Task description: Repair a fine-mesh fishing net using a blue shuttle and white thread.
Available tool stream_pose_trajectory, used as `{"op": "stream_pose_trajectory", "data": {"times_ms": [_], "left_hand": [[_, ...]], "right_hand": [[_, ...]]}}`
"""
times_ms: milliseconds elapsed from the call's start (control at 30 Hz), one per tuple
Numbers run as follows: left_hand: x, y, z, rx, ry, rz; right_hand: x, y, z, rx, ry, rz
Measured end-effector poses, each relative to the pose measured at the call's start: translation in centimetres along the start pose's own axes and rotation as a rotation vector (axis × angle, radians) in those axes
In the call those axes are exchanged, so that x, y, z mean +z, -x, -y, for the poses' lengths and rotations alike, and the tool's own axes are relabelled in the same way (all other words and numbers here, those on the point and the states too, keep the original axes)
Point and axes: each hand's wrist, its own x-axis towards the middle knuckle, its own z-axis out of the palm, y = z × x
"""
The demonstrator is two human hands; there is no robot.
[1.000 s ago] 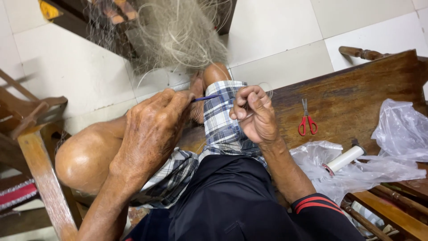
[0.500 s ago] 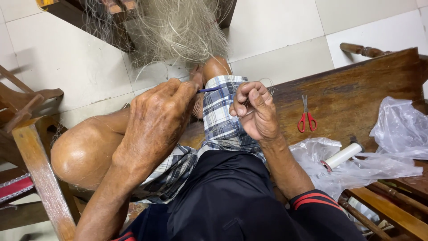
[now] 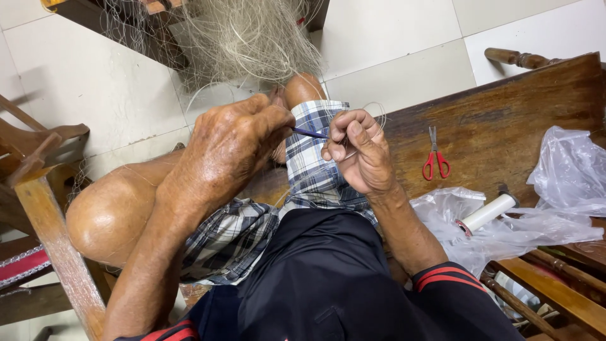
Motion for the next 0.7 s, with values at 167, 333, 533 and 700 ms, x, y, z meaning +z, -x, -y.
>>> {"op": "stream_pose_trajectory", "data": {"times_ms": [167,333,533,700], "left_hand": [[-0.4,-0.5,0.3,-0.026,-0.009,0.146],[-1.1,-0.8,0.1,-0.022,-0.007,0.198],[-0.4,-0.5,1.3,0.036,0.017,0.166],[-0.1,-0.6,2.1,0.099,0.118,0.124]], "right_hand": [[-0.4,0.1,0.0,0.028,-0.003,-0.01],[-0.3,0.1,0.0,0.048,0.0,-0.009],[-0.2,-0.3,-0.1,0.027,0.02,0.02],[0.2,-0.5,-0.4,0.017,0.004,0.034]]}}
